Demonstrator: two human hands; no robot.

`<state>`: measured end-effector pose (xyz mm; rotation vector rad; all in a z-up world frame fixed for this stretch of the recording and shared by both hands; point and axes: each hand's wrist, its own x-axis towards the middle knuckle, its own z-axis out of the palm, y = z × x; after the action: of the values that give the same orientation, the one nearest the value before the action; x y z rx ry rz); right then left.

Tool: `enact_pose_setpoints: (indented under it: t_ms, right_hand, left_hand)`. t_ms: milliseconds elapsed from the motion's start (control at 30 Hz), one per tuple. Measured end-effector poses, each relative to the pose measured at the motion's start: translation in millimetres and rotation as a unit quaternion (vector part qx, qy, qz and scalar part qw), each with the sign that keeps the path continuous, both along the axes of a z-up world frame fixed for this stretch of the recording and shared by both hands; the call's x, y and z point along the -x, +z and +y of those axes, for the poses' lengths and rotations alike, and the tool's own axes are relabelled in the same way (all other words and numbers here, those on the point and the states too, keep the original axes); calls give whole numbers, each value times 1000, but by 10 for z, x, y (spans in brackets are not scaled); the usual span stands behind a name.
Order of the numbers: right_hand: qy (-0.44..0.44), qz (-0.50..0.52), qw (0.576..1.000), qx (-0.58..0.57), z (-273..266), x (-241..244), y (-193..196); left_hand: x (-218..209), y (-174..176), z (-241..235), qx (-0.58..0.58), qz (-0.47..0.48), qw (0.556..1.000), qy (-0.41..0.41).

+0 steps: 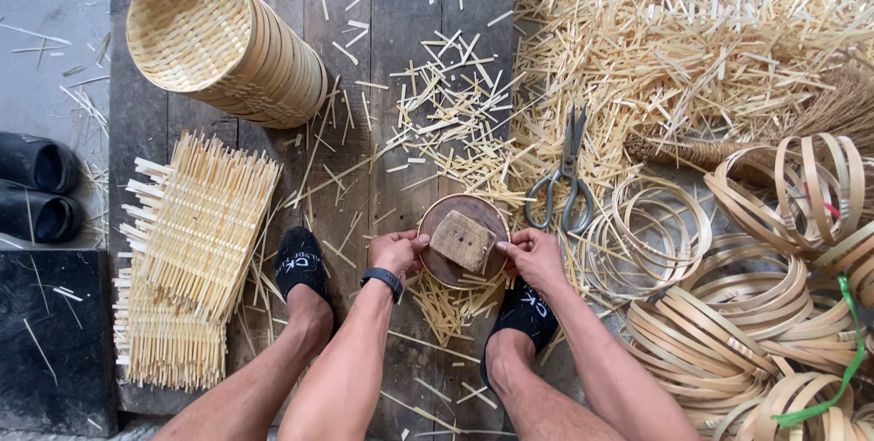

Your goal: The person weaves bamboo strips into circular basket bases using a wooden mold and shears. They repeatedly cut strips, fit them into the mold, and trim excess material, stacking finished pieces nearby.

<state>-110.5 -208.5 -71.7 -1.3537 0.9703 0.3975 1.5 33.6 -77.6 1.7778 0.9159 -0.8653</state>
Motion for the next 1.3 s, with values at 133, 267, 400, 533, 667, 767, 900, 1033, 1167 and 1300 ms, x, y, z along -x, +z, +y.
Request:
enact_pose_setpoints:
  t_ms: [133, 267, 400, 533, 667, 767, 900, 1033, 1167, 1300]
  right_hand:
    - [-69, -42, 989, -128, -18, 58, 215]
    - [-54, -9, 980, -190, 132, 130, 205]
    - [-44, 26, 991, -122, 300, 133, 28]
    - [-64, 22, 993, -100, 375, 164, -93]
    - [-22, 28, 988, -148, 288, 141, 42]
    - [-9, -11, 997, -72, 191, 107, 250]
    - [67, -163, 984, 7, 137, -12, 626]
    - [113, -36, 983, 143, 271, -264, 919]
    - [108, -20, 971, 211, 407, -305, 1047]
    - [92, -64, 977, 182, 435, -284, 989]
  left_hand:
    - [118, 164, -10, 124, -5, 987, 104]
    - [617, 145, -11, 261, 48, 943, 198]
    - [898, -135, -143, 253, 10, 941, 222]
    - [946, -250, -198, 221, 9, 949, 225]
    - [720, 98, -130, 190, -2, 968, 165]
    - [473, 502, 58, 85, -132, 985, -73]
    - [365, 906, -9, 66, -321, 907, -264]
    - [328, 1034, -416, 128, -408, 875, -225]
    - [300, 989, -650, 61, -356, 915, -179]
    - [213, 840, -563, 47, -363, 904, -220]
